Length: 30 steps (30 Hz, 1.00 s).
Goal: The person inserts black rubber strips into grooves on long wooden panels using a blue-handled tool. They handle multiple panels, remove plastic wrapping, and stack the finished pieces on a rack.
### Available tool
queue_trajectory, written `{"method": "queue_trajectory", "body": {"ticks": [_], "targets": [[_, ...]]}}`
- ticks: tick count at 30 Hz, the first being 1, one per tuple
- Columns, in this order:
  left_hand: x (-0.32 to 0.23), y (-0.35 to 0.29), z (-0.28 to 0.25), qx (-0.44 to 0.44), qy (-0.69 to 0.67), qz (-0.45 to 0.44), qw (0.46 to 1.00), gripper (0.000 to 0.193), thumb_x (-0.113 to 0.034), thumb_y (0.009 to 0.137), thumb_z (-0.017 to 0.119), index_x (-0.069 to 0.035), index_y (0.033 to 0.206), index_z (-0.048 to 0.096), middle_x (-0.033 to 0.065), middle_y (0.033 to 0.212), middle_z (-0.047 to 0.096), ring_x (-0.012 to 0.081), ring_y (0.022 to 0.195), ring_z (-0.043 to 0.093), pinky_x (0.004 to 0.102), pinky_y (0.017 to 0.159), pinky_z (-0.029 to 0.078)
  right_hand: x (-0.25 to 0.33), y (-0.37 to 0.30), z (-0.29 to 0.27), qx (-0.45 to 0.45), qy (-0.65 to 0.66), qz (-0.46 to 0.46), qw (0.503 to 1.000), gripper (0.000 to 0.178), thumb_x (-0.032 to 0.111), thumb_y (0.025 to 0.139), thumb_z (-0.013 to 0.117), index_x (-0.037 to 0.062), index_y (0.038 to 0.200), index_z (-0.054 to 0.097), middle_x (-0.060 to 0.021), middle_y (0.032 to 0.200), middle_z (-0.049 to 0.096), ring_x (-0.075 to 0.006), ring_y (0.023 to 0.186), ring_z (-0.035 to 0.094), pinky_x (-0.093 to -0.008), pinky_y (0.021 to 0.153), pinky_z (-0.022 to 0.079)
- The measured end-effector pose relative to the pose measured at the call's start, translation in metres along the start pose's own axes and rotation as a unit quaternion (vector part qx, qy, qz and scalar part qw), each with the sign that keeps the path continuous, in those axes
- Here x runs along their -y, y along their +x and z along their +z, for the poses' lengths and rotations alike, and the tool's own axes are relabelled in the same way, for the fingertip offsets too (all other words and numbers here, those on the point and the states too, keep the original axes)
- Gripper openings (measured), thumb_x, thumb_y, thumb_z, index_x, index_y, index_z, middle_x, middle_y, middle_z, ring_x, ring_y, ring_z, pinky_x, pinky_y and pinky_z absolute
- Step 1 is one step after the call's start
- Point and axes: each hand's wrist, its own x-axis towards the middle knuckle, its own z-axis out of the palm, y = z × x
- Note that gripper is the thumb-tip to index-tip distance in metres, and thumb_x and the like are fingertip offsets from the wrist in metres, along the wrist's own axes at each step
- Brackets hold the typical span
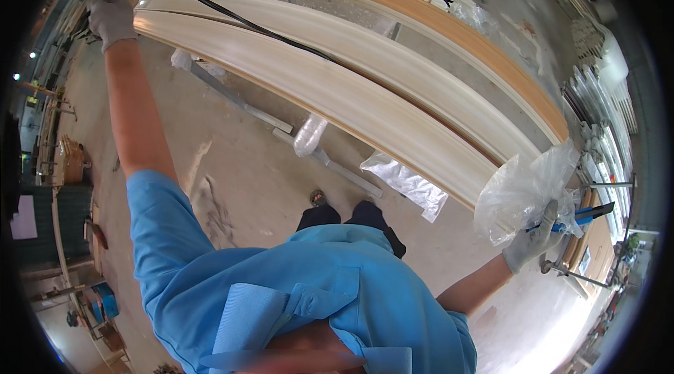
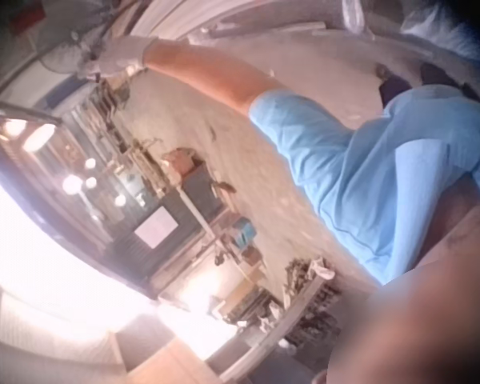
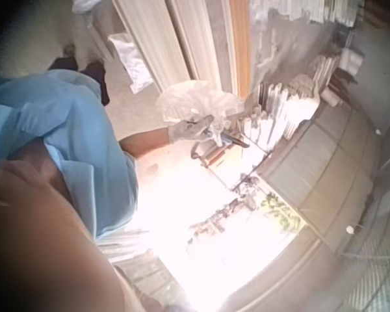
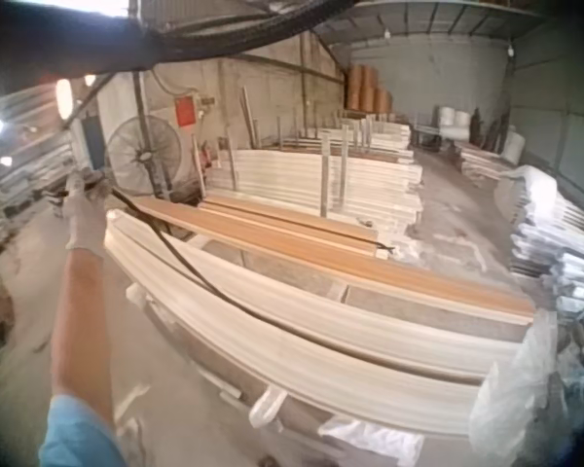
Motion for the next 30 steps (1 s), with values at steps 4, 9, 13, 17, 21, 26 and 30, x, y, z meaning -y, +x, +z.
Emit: {"method": "queue_trajectory", "body": {"ticks": [4, 9, 13, 17, 21, 26, 30], "targets": [[0.063, 0.029, -0.005, -0.006, -0.057, -0.073, 0.996, 0.039, -0.023, 0.096, 0.063, 0.002, 0.124, 0.053, 0.0195, 0.119, 0.064, 0.0345, 0.106, 0.065, 0.0417, 0.094, 0.054, 0.020, -0.017, 0.055, 0.021, 0.016, 0.024, 0.999, 0.046, 0.019, 0.092, 0.075, -0.0064, 0.127, 0.059, -0.0128, 0.120, 0.064, -0.0188, 0.101, 0.062, -0.0306, 0.085, 0.052], [0.157, 0.001, 0.028, 0.137, 0.039, -0.164, 0.976, 0.063, -0.009, 0.093, 0.065, -0.006, 0.149, 0.036, 0.0108, 0.125, 0.052, 0.0219, 0.109, 0.052, 0.0326, 0.092, 0.045, 0.018, -0.026, 0.133, 0.051, 0.013, -0.030, 0.998, 0.044, 0.014, 0.090, 0.076, -0.0064, 0.126, 0.059, -0.0109, 0.116, 0.065, -0.0173, 0.097, 0.062, -0.0293, 0.083, 0.050], [0.200, -0.037, 0.062, 0.280, 0.367, -0.091, 0.882, 0.095, -0.031, 0.082, 0.079, -0.009, 0.155, 0.022, 0.0264, 0.154, 0.033, 0.0432, 0.138, 0.043, 0.0470, 0.113, 0.039, 0.007, -0.044, 0.196, 0.084, 0.037, 0.029, 0.995, 0.048, 0.012, 0.090, 0.076, -0.0058, 0.130, 0.056, -0.0093, 0.115, 0.064, -0.0155, 0.096, 0.061, -0.0280, 0.083, 0.050], [0.229, -0.082, 0.047, 0.273, 0.389, -0.201, 0.856, 0.109, -0.029, 0.079, 0.083, -0.012, 0.161, 0.014, 0.0248, 0.164, 0.016, 0.0418, 0.140, 0.042, 0.0443, 0.114, 0.037, 0.009, -0.073, 0.258, 0.161, 0.005, 0.092, 0.983, 0.056, 0.013, 0.089, 0.077, -0.0047, 0.136, 0.052, -0.0061, 0.116, 0.061, -0.0133, 0.095, 0.059, -0.0271, 0.085, 0.048], [0.263, -0.084, -0.017, 0.186, 0.367, -0.307, 0.858, 0.103, -0.024, 0.082, 0.082, -0.008, 0.160, 0.016, 0.0242, 0.159, 0.025, 0.0378, 0.132, 0.050, 0.0424, 0.105, 0.048, 0.029, -0.112, 0.330, 0.268, 0.021, 0.100, 0.958, 0.060, 0.015, 0.084, 0.083, -0.0031, 0.133, 0.054, -0.0017, 0.109, 0.060, -0.0122, 0.094, 0.058, -0.0266, 0.084, 0.047], [0.286, -0.043, -0.121, 0.024, -0.029, -0.498, 0.866, 0.079, -0.024, 0.088, 0.078, -0.003, 0.152, 0.036, 0.0253, 0.150, 0.041, 0.0421, 0.140, 0.040, 0.0448, 0.112, 0.043, 0.057, -0.181, 0.424, 0.328, 0.072, 0.114, 0.935, 0.059, 0.013, 0.076, 0.088, -0.0003, 0.125, 0.057, -0.0034, 0.108, 0.060, -0.0107, 0.094, 0.057, -0.0257, 0.081, 0.050], [0.277, -0.008, -0.186, -0.026, -0.177, -0.489, 0.854, 0.086, -0.028, 0.093, 0.074, -0.007, 0.157, 0.021, 0.0184, 0.151, 0.032, 0.0397, 0.130, 0.049, 0.0450, 0.109, 0.047, 0.082, -0.272, 0.496, 0.341, 0.068, 0.135, 0.928, 0.061, 0.017, 0.076, 0.088, -0.0020, 0.125, 0.057, -0.0052, 0.111, 0.062, -0.0133, 0.097, 0.060, -0.0292, 0.084, 0.051]]}}
